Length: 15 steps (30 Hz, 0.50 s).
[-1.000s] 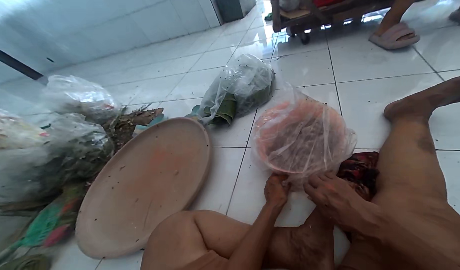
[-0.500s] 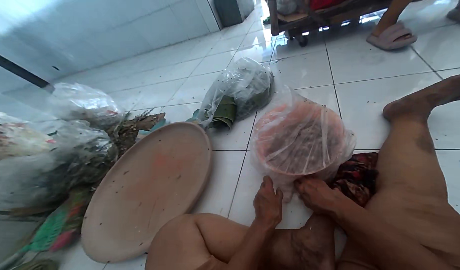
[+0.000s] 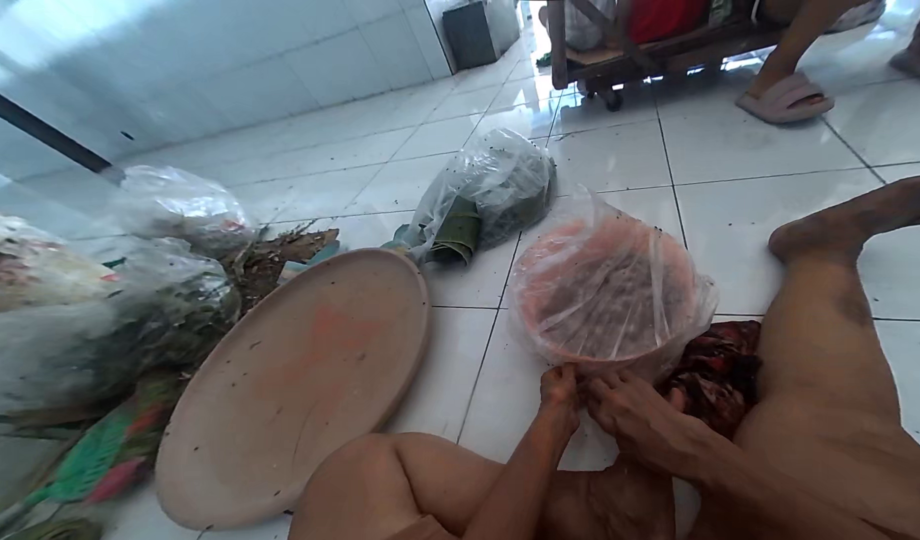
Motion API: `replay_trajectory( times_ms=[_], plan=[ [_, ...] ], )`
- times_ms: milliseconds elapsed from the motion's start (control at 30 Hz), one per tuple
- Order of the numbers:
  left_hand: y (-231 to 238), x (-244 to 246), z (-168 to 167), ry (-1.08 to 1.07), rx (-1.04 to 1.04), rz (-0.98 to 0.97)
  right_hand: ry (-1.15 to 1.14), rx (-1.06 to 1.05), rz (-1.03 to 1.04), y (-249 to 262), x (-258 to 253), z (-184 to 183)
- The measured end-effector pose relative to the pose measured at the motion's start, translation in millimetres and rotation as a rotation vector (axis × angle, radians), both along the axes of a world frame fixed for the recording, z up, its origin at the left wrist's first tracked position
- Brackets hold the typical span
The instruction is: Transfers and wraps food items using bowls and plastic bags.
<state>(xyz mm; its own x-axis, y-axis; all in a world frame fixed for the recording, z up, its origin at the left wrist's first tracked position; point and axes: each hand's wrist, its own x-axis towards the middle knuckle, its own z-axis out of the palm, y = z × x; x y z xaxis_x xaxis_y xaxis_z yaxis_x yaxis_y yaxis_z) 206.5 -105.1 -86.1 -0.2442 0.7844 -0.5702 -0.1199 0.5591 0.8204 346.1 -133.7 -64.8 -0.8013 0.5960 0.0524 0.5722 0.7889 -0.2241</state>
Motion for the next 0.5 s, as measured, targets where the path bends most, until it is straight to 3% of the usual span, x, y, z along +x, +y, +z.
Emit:
replay_trajectory(
  times_ms=[67,167,367,500],
  plan=[
    [1,-4,4,0.122,0.005,-0.086,0.301,0.342,0.012,-4,-4,0],
    [5,-3,-7,0.116,0.055,-0.04,0.423,0.543,-0.141,5,-5,7],
    [12,-5,-26,0.049,0.115,-0.019,0.152,0.382,-0.317,43,5,-26],
    [11,-3,-25,-0.004,0.115,0.011,0.054,0.182,-0.367,51,-9,-14]
  ],
)
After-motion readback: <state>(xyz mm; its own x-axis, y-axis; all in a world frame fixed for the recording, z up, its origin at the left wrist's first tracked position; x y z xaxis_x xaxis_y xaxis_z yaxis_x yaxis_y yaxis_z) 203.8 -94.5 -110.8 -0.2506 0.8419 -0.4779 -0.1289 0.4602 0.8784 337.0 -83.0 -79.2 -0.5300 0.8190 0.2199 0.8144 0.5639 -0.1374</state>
